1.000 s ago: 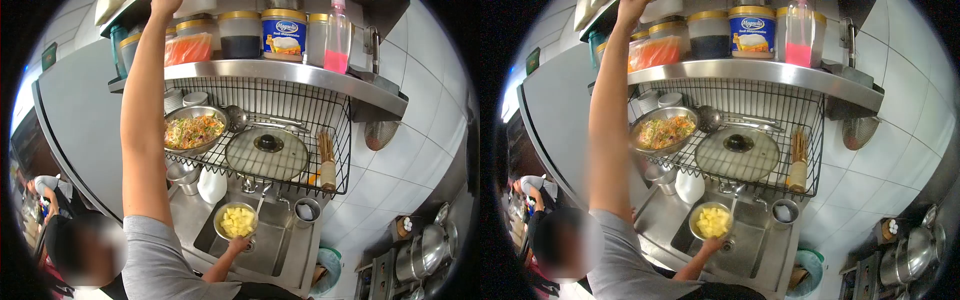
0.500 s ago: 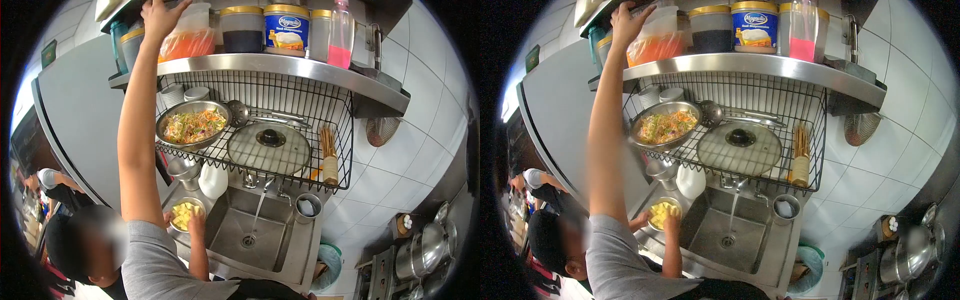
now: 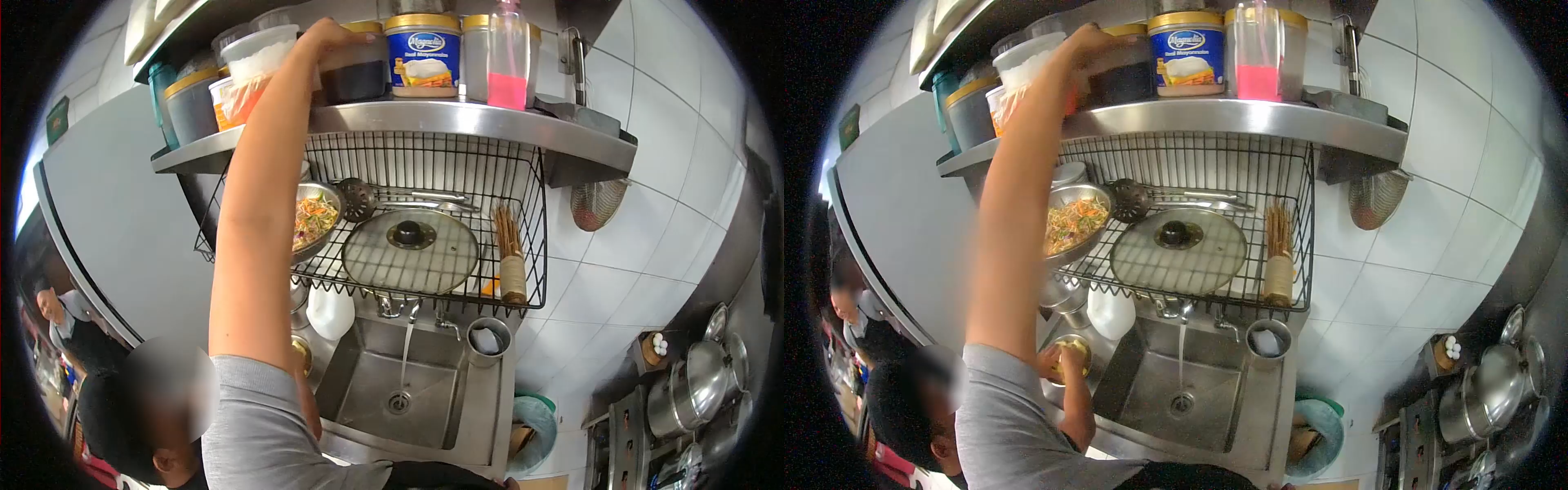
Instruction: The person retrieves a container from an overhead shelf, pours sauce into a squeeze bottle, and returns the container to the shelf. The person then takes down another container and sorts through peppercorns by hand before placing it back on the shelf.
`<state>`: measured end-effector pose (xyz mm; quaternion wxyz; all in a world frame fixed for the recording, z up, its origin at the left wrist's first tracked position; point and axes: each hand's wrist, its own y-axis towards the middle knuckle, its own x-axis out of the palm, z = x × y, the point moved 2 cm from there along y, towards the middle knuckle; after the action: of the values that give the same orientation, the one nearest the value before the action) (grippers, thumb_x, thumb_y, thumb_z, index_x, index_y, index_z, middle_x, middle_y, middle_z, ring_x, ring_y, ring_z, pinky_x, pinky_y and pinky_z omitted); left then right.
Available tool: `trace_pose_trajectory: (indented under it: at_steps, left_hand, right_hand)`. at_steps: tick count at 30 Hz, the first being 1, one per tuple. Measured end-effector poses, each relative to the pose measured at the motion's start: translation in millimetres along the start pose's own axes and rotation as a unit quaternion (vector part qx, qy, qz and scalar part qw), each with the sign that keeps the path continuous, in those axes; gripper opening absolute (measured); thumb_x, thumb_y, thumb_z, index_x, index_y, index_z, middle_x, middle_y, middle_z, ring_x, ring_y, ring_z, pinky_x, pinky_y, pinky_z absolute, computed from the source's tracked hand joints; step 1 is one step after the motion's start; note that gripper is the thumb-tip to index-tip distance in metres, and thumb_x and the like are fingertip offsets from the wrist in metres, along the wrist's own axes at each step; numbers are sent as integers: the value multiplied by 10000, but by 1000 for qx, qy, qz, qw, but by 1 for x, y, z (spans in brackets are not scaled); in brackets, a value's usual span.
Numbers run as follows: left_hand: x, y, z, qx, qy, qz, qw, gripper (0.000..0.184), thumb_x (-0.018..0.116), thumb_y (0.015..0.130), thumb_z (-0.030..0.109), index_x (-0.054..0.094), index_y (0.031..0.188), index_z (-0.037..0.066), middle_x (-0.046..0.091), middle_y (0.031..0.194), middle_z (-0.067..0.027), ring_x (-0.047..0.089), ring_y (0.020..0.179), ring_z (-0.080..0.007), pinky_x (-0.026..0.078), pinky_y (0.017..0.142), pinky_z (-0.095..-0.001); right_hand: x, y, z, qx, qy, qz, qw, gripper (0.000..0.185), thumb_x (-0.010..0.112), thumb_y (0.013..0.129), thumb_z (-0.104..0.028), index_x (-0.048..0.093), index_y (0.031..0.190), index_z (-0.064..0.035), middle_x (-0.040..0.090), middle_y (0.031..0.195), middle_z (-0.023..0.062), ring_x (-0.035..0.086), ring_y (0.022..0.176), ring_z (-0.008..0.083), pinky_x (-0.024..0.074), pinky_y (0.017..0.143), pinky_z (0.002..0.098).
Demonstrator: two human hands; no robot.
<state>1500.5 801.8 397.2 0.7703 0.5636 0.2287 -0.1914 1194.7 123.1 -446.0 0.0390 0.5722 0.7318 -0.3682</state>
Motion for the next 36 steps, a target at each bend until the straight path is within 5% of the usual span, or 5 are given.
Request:
trace_pose_trajectory:
  at_steps: [7,17,27,33,36]
  left_hand:
    - [-15,-3,8,32,19,6,999,886,892,611,638,729,1075,-98,724,1119,-225,696,1069,-306,526,939,-391]
    - [-68,-83,49,36,-116,5,993,882,888,641,620,708,1123,-96,721,1115,-226,701,1043,-297,528,925,-378]
    - [-121,-131,101,35,-97,70,992,871,886,656,612,670,1110,-100,714,1021,-207,698,974,-275,525,878,-376]
    - [-175,-177,160,33,-69,61,995,893,847,699,656,654,1149,-92,711,995,-139,684,902,-229,530,838,-336]
    - [-198,-212,204,-75,-94,49,992,748,842,762,520,655,1322,60,654,1296,-237,611,1212,-382,496,934,-596]
  right_hand:
    - [1,11,5,8,6,-21,1000,759,686,897,-594,574,1336,16,692,1100,246,624,892,393,496,821,477]
    - [-6,-1,-18,-22,84,-4,996,546,737,874,-494,617,800,33,607,664,168,573,651,260,468,656,462]
    - [-15,68,25,13,-145,-142,979,634,713,856,-623,652,865,8,669,774,182,672,791,286,485,708,452]
    - [-50,73,40,-246,-188,-115,944,598,749,863,-542,684,995,38,704,875,202,669,834,385,537,785,430]
    - [-89,56,-4,-358,-75,-124,923,487,787,880,-341,622,1175,10,677,1008,144,656,939,277,532,871,384]
